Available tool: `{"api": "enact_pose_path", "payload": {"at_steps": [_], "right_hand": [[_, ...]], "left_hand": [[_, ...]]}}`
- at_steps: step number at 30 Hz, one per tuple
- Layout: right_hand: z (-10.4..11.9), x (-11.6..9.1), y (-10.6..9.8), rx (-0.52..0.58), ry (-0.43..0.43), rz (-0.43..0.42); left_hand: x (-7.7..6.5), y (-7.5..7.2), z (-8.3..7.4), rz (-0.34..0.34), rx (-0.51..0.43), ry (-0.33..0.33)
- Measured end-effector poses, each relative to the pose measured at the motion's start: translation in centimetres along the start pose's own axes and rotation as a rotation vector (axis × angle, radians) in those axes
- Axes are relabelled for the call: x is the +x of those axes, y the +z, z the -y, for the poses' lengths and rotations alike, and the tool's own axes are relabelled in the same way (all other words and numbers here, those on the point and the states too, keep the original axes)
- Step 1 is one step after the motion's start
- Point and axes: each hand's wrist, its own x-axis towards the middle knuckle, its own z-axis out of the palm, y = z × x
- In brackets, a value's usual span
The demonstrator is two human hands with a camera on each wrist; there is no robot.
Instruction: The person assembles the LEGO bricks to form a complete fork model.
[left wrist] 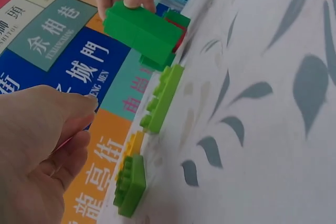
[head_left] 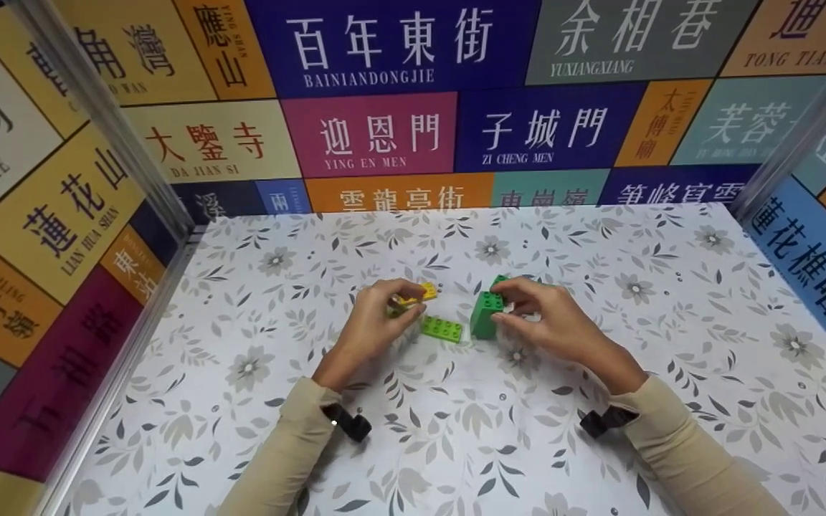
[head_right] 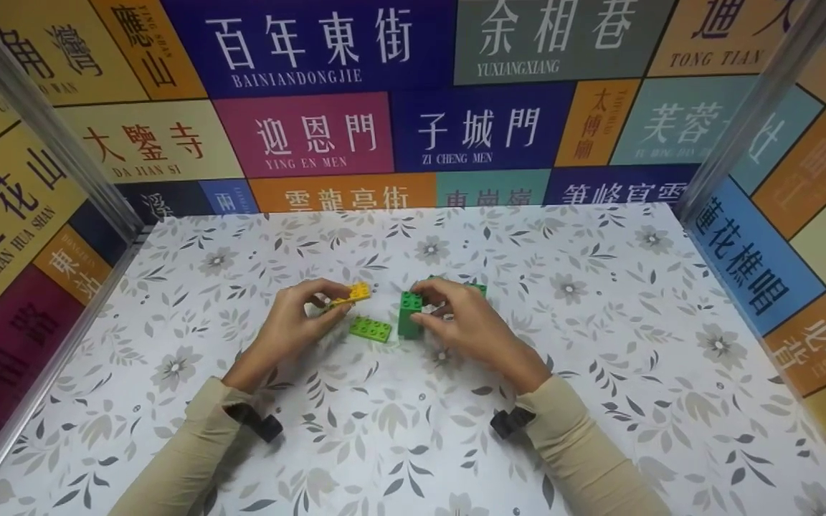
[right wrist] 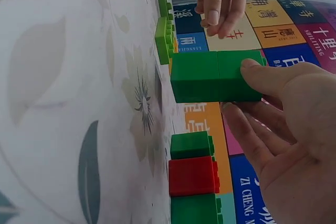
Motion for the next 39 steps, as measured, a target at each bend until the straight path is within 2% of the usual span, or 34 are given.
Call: {"api": "enact_pose_path", "payload": {"at_steps": [6, 12, 21, 27, 33, 39], "right_hand": [[-0.2, 1.6, 0.6, 0.05, 0.023, -0.036], [-0.7, 3.2, 1.4, -0.005, 0.007, -0.072], [-0.6, 5.2, 2.3, -0.058, 0.039, -0.071], [-0.5, 5.9, 3.1, -0.096, 0.055, -0.05], [-0.3, 5.9, 3.2, -0.08, 0.048, -0.041], [-0.1, 5.7, 3.2, -0.11, 0.04, -0.038]], "left_hand": [[-1.0, -0.7, 0.9, -0.003, 0.058, -0.035], [-1.6, -1.1, 1.9, -0.015, 0.112, -0.075], [-1.6, -1.6, 2.3, 0.023, 0.067, -0.112], [-1.6, -1.8, 2.8, 0.07, 0.055, -0.205], [-1.5, -1.7, 2.8, 0.09, 0.054, -0.217], [-1.6, -1.6, 2.6, 0.096, 0.05, -0.228]]}}
